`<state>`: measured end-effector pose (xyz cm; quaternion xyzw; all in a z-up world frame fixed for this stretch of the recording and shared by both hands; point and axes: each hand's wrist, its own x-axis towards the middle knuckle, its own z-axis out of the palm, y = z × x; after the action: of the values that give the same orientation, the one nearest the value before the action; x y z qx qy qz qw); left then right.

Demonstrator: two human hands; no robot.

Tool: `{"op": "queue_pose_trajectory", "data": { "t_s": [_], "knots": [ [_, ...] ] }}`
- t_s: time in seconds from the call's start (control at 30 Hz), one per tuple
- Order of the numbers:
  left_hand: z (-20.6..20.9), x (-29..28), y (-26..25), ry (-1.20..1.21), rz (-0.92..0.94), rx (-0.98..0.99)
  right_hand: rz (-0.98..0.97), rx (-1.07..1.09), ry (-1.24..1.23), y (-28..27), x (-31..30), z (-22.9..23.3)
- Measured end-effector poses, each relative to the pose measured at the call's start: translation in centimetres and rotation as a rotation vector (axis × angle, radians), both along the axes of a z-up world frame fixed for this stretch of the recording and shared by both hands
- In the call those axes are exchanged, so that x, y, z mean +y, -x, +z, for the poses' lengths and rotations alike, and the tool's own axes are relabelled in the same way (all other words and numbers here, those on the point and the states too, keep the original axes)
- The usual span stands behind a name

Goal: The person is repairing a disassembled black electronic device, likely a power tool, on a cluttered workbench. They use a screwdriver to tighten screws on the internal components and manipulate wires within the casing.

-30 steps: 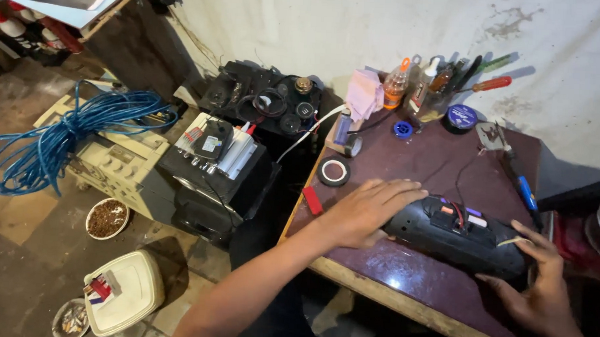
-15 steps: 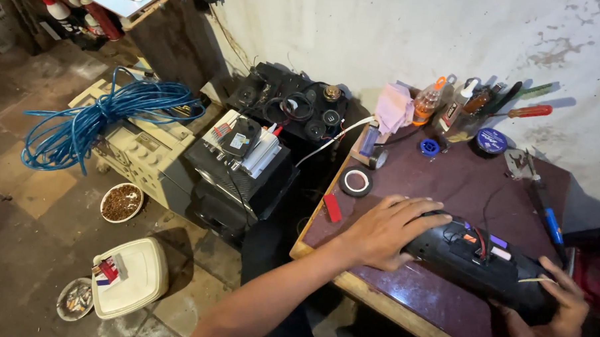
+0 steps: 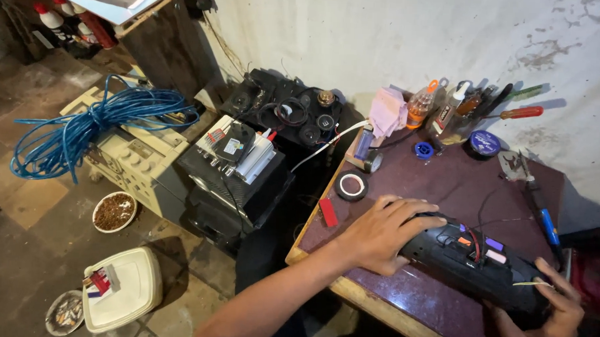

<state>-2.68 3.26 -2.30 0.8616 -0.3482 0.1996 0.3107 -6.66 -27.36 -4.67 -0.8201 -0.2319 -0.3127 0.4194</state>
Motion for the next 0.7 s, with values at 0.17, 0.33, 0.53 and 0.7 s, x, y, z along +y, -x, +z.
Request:
{"op": "queue_pose_trajectory", "data": {
  "t_s": [0.17,0.33,0.53,0.7],
  "knots": [
    [0.3,0.2,0.1,0.047,-0.019,-0.021,0.055,-0.106,0.105,-1.1,-1.1,-0.1],
    [0.7,0.2,0.5,0.032,-0.022,0.019,0.082,-0.102,0.154,-1.0,-1.5,0.1],
    [0.6,0.0,0.6,0.079,-0.036,0.004,0.069,-0.130,0.184,-1.4,-2.1,-0.7],
    [0.7,0.0,0.7,0.031,-0.008,0.012,0.094,-0.020,0.131,-0.7,-1.1,0.9]
  ]
}}
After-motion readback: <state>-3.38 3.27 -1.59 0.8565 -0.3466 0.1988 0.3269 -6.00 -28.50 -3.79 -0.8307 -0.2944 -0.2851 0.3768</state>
